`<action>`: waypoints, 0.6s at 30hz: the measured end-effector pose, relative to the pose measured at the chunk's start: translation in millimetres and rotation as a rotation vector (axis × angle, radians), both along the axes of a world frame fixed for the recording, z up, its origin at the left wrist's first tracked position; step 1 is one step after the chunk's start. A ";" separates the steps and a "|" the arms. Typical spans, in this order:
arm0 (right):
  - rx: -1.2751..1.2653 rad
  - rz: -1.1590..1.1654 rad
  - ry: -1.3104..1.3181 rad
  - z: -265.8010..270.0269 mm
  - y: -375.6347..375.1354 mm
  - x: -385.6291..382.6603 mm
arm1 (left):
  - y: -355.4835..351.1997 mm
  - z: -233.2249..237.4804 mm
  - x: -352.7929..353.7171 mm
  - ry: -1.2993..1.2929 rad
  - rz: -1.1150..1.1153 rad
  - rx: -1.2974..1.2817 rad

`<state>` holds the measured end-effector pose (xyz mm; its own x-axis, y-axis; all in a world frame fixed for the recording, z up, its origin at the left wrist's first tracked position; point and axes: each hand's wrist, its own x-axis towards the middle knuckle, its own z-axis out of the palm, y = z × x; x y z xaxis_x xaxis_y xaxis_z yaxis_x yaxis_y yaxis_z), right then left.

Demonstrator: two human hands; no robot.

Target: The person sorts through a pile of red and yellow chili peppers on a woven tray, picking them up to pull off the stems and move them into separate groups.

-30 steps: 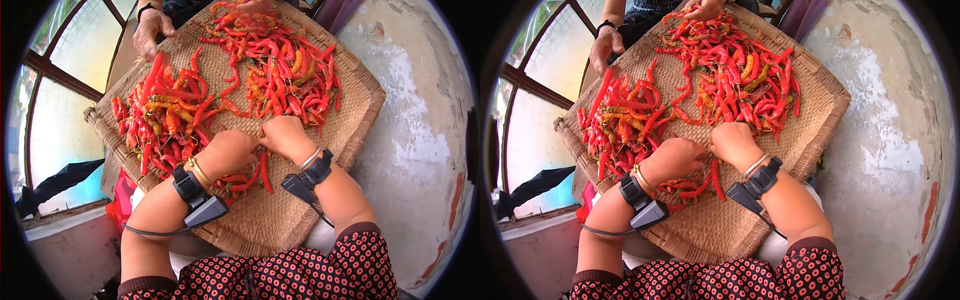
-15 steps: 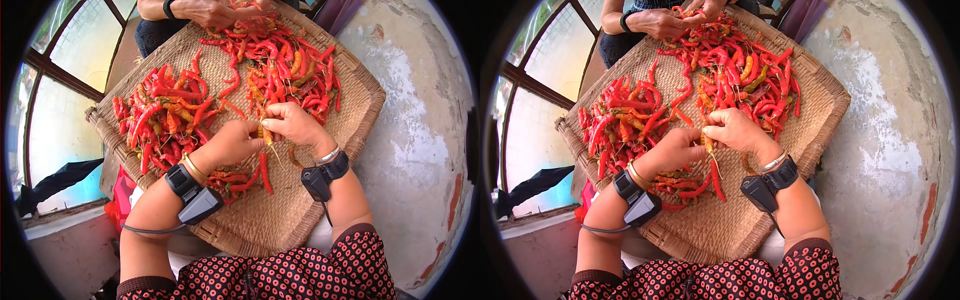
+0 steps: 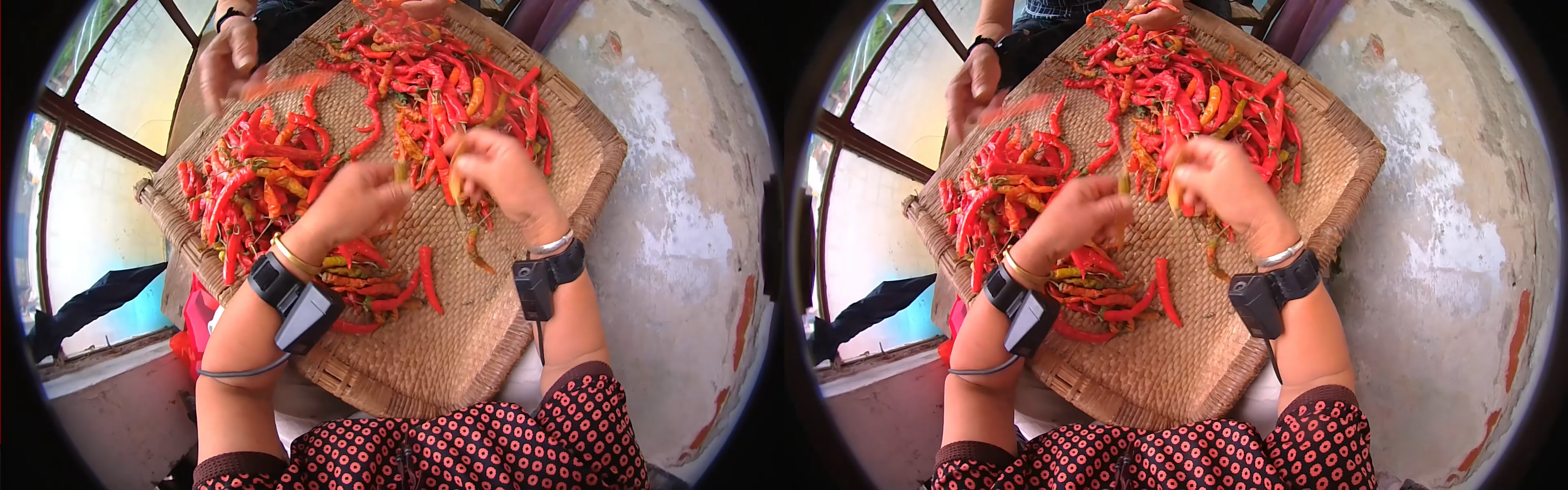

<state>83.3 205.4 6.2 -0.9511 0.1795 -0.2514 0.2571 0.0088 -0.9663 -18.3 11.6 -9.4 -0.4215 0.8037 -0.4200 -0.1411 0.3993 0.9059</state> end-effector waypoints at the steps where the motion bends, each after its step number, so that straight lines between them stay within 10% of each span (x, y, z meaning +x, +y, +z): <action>1: -0.088 -0.242 0.106 2.6 -0.7 -3.4 | 1.7 -1.6 1.9 -0.003 -0.003 0.000; 4: -0.156 -0.556 0.240 4.2 12.0 -1.5 | 5.2 -8.5 4.4 -0.196 0.472 0.453; 8: 0.935 0.259 -0.005 -5.8 20.4 13.7 | 0.6 -22.3 2.9 0.328 0.234 0.264; 10: 1.052 0.576 -0.154 -23.6 12.3 23.2 | -1.0 -10.4 4.1 0.796 -0.342 -0.062; 18: 0.976 0.819 -0.380 -40.2 -7.8 17.5 | -15.1 -5.3 25.7 0.874 -0.678 -0.204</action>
<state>100.8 197.6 -34.1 -0.7704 -0.1501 -0.6197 0.0958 0.9336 -0.3453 7.4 -3.5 -14.7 -0.1379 0.9288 -0.3439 0.8129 0.3045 0.4964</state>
